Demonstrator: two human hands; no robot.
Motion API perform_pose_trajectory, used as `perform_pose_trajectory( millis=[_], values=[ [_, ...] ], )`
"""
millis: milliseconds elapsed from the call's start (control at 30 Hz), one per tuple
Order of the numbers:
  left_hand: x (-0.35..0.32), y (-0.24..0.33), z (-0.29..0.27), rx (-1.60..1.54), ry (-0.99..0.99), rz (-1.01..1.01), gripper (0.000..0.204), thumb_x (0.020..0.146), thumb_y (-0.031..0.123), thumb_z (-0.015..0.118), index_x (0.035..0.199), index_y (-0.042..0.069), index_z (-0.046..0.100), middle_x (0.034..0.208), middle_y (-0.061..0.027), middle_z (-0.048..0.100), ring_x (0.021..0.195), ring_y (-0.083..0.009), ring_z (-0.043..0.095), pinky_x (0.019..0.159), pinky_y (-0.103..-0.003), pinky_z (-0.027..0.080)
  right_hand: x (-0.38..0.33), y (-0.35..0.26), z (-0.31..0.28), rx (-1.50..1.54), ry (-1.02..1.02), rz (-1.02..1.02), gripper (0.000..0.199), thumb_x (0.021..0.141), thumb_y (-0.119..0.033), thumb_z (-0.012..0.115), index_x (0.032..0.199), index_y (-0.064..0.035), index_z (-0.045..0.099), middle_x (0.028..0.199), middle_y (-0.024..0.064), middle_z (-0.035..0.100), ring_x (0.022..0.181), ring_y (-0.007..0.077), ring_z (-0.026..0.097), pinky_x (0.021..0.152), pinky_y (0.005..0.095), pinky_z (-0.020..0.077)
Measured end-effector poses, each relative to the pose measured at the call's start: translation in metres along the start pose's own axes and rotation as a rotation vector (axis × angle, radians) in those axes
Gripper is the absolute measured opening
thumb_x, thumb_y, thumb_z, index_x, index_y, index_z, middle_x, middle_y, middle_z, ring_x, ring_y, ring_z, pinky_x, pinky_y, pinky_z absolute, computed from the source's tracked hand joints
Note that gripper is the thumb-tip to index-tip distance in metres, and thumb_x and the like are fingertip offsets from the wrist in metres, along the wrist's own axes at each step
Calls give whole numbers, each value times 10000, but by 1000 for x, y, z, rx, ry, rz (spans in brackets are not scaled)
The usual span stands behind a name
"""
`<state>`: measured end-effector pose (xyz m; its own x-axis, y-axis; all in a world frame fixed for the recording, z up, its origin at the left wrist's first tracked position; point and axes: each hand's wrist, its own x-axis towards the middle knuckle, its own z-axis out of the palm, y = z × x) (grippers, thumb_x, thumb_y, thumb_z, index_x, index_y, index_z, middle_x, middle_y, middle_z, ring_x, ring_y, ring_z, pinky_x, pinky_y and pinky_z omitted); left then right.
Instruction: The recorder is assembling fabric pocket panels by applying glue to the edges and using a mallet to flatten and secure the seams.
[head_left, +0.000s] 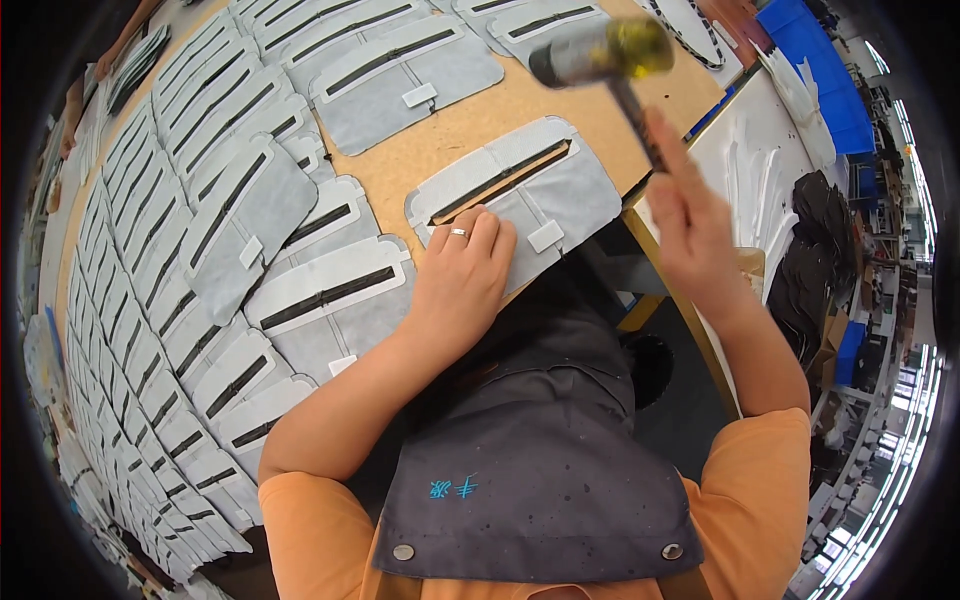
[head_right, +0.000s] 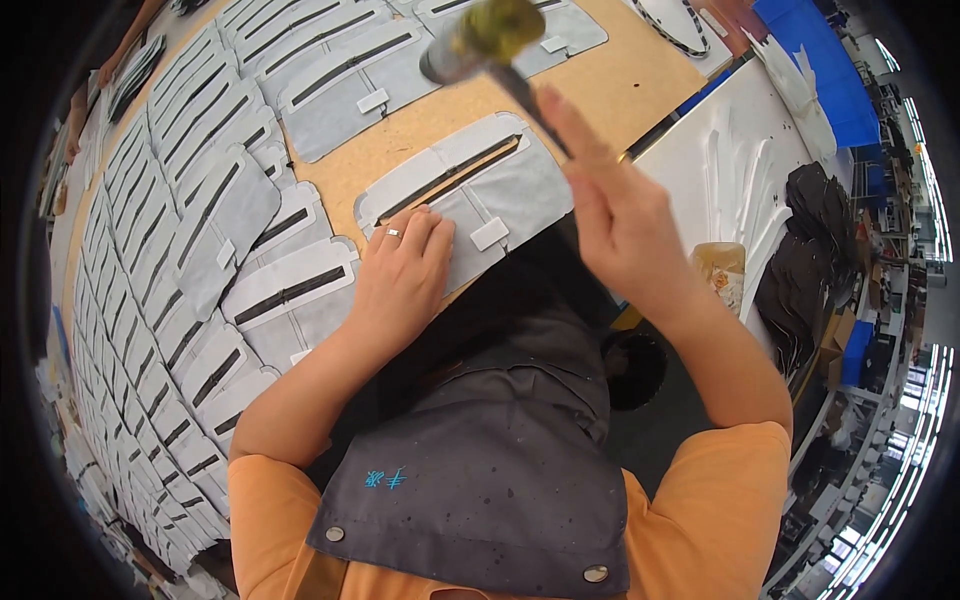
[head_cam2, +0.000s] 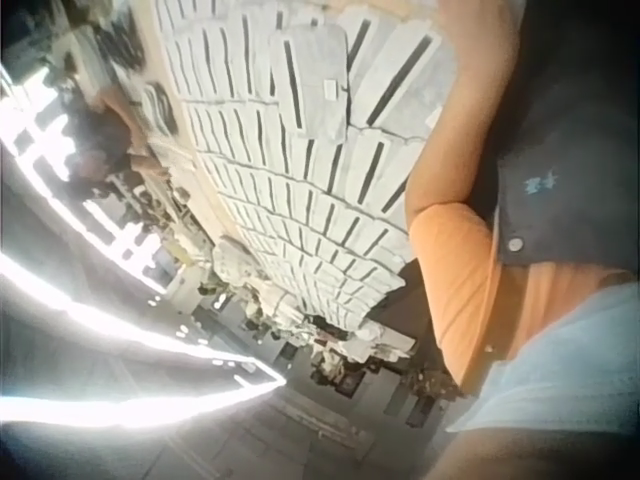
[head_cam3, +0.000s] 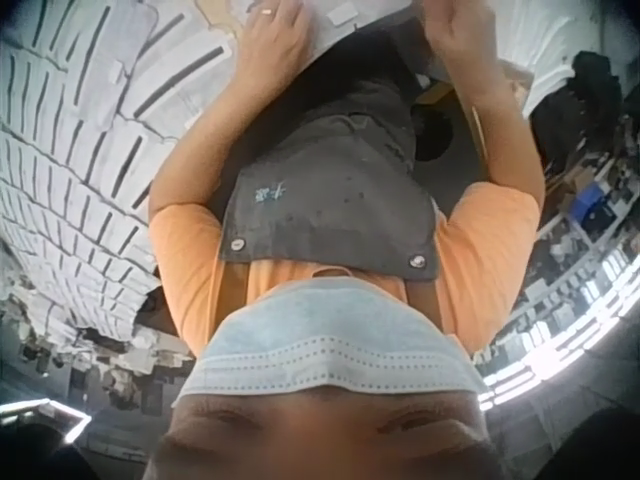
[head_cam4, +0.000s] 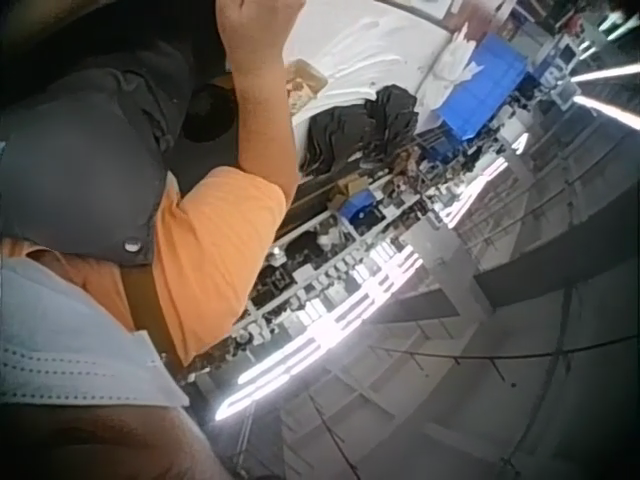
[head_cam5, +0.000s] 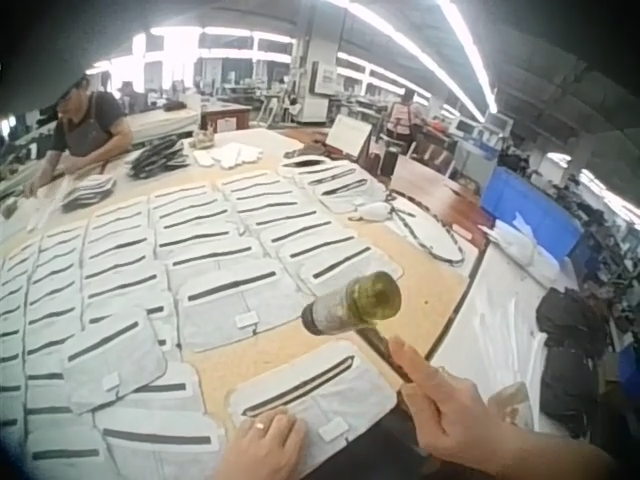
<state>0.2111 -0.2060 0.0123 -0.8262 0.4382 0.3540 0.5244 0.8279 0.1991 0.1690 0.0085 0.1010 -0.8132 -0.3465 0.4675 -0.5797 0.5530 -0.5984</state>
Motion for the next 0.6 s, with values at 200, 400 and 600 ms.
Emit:
perform_pose_trajectory(
  millis=[200,400,600],
  values=[
    [1,-2,-5,-119,-63,-71,211,816,62,615,1021,35,569,993,-103,555,931,-281,563,772,-384,448,-17,8,-12,-359,-528,166,597,882,-3,535,1423,-234,431,745,163,590,657,350,575,633,384,486],
    [40,-30,-18,-349,-102,-258,176,832,96,636,985,21,594,997,-141,565,890,-332,568,749,-406,455,-38,26,11,-316,-537,174,552,899,-45,534,1406,-247,452,787,178,606,693,355,604,645,412,491],
    [65,-70,-26,-406,-484,-540,290,834,213,623,1018,-9,596,900,-200,627,835,-358,614,779,-398,484,11,43,-8,-420,-331,164,436,930,-188,534,1355,-282,510,767,174,608,724,323,616,648,396,481]
  ],
)
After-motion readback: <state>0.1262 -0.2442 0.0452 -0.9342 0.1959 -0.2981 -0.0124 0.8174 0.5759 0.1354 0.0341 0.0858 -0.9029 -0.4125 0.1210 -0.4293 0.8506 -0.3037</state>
